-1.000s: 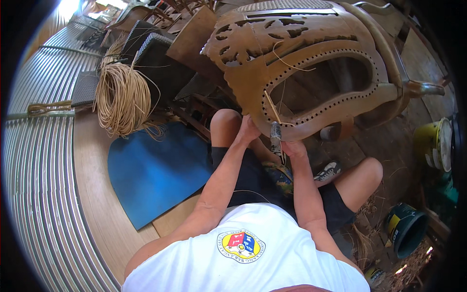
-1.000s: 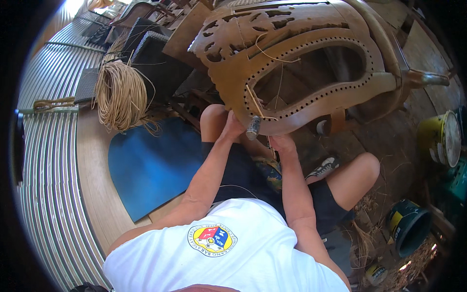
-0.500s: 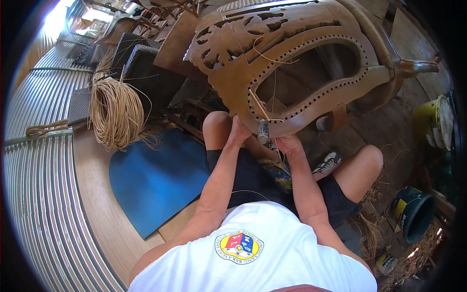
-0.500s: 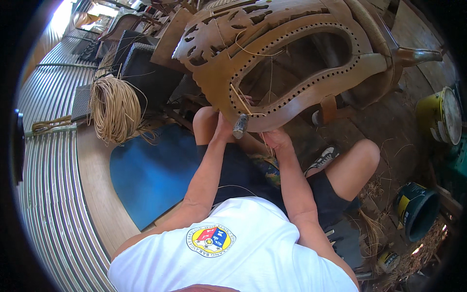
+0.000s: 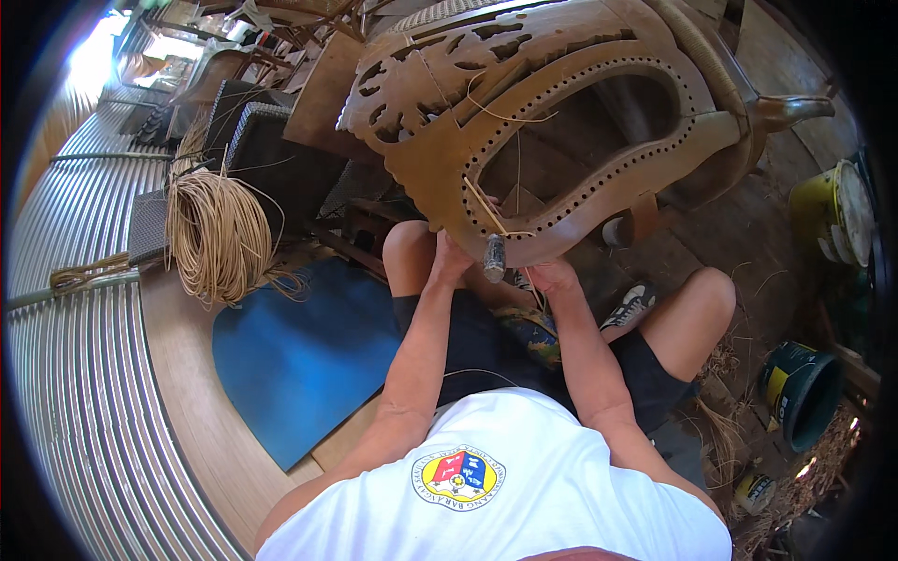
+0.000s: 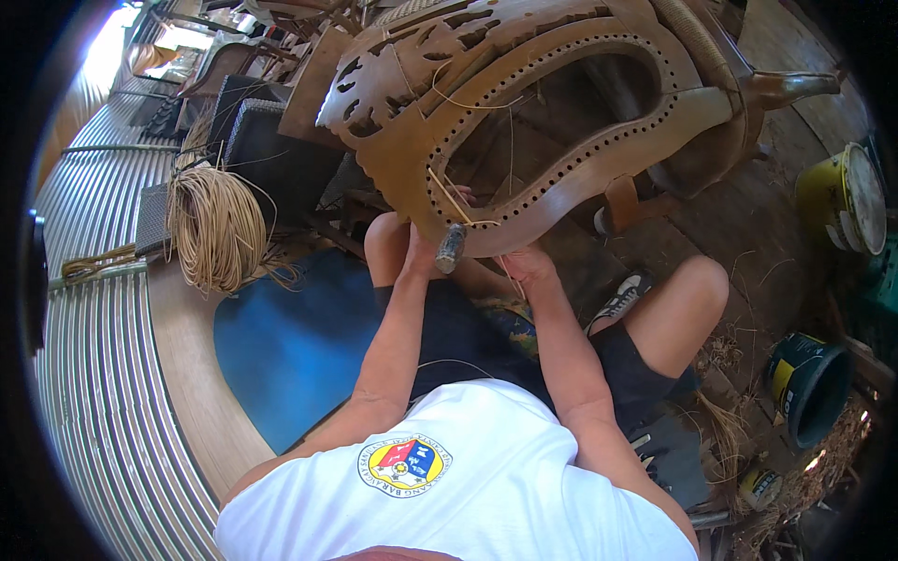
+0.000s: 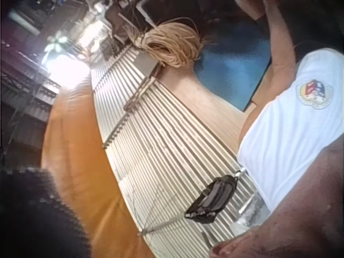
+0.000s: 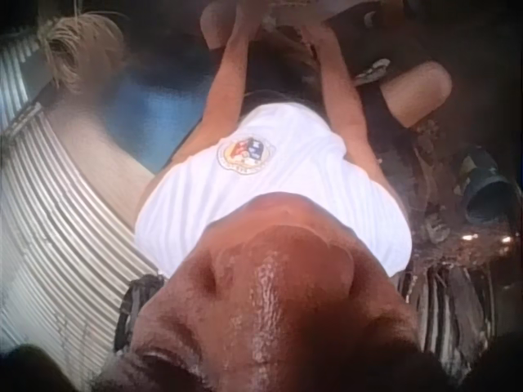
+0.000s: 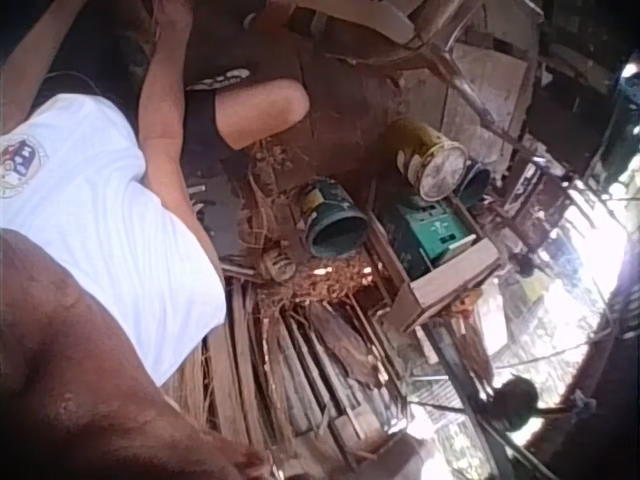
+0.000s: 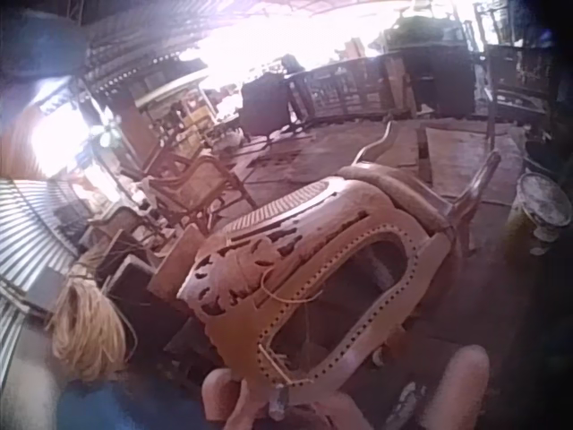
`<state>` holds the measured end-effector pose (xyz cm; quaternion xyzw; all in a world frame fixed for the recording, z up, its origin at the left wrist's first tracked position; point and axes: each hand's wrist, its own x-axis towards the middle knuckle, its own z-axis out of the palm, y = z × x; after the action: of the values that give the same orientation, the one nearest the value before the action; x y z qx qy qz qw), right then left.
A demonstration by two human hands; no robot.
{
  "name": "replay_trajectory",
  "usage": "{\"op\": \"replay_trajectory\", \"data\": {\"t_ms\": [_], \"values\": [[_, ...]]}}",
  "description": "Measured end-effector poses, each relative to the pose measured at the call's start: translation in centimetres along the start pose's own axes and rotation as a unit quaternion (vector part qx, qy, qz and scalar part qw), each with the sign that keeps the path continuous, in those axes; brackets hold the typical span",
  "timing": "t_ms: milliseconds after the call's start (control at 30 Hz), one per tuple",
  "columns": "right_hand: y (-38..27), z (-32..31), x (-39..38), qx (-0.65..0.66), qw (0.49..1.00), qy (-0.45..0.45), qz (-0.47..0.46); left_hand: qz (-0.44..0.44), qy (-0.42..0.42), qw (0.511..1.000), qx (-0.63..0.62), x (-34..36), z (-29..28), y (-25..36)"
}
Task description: Repairing a wooden chair seat by weaving rattan strands through pre-drilled holes in the frame.
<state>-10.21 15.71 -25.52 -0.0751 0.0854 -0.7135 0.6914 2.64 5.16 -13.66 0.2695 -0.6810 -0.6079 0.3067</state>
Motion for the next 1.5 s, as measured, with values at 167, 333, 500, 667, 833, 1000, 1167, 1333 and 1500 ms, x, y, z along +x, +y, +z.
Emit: {"op": "replay_trajectory", "data": {"t_ms": [167,333,500,667,833,1000,1167,1333,1500], "values": [[-1.5,-0.8,0.6,0.011,0.999,-0.048,0.021,0.008,-0.006,0.998,0.056,0.0,-0.5,-0.5],[-2.9,0.2,1.2,-0.017,1.000,0.009,0.015,-0.040,-0.010,0.992,-0.121,0.4,-0.2,-0.5],[-3.1,2.6,1.9,-0.097,0.990,-0.091,-0.053,-0.018,-0.002,0.994,-0.105,0.4,0.4,0.1],[-3.6,3.6,2.2,-0.121,0.988,-0.083,-0.056,-0.029,-0.002,0.999,-0.028,0.1,0.4,1.0],[-4.3,2.8,0.5,-0.074,0.996,-0.010,0.058,-0.038,-0.012,0.991,-0.129,-0.3,0.2,0.3],[-4.1,1.2,-0.2,-0.056,0.994,-0.089,0.025,0.029,-0.008,0.998,0.054,-0.4,-0.6,-1.1],[-3.5,-0.4,0.6,-0.053,0.997,-0.056,0.012,0.021,0.039,0.997,0.065,-0.7,-0.3,-1.1],[-1.3,-1.1,0.5,-0.103,0.994,0.036,-0.022,0.008,0.044,0.998,0.041,-0.5,0.3,-0.2],[-1.6,0.3,-0.5,-0.179,0.983,0.022,-0.037,0.051,0.044,0.984,0.167,-1.0,0.4,0.0]]}}
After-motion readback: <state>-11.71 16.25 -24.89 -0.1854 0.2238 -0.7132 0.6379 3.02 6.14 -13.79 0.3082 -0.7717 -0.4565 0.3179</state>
